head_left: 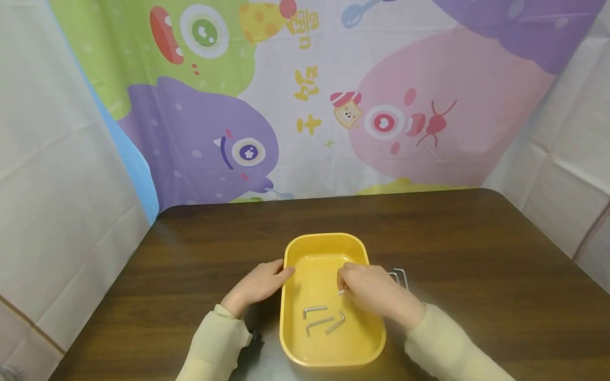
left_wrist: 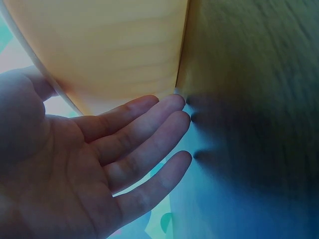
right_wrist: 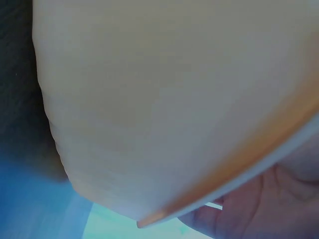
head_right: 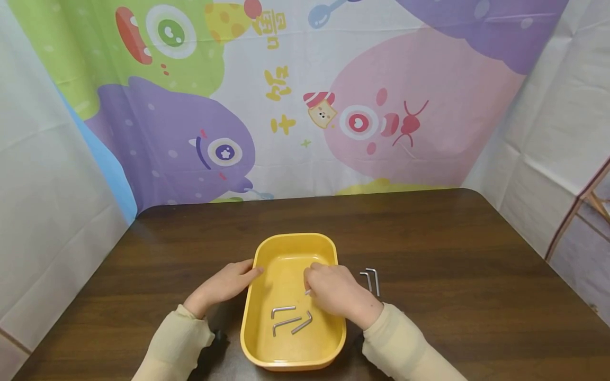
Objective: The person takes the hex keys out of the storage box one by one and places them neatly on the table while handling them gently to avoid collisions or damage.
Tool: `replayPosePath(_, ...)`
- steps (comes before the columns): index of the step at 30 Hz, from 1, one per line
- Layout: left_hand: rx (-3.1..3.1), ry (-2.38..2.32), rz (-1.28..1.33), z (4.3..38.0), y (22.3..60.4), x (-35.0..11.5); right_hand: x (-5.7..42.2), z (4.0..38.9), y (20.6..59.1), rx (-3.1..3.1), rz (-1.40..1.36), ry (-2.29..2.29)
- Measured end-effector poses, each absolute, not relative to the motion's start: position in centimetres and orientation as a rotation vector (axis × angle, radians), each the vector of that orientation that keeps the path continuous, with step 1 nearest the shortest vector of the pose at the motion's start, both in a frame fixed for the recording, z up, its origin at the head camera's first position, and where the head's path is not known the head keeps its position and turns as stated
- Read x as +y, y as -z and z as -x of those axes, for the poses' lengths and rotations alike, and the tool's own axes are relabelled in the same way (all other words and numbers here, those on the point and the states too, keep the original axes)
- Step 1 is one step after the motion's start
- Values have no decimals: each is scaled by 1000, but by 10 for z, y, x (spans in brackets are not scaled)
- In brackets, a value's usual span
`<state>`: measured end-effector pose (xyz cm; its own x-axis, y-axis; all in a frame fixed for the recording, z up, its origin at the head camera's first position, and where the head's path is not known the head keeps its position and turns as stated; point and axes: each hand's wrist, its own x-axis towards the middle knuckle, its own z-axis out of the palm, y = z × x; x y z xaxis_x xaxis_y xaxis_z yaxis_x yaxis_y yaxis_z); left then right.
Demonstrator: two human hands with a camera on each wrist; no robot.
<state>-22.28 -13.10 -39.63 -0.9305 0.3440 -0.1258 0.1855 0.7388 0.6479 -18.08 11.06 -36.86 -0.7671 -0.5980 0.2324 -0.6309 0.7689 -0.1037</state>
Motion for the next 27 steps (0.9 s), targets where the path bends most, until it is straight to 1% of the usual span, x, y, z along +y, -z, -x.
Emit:
replayPosePath(11, 2705, -962, -419, 224, 397, -132, 118, 183, 361, -2751, -949, -316)
replayPosePath(27, 2693, -972, -438, 223, 398, -132, 128, 190, 351, -2753, -815, -425)
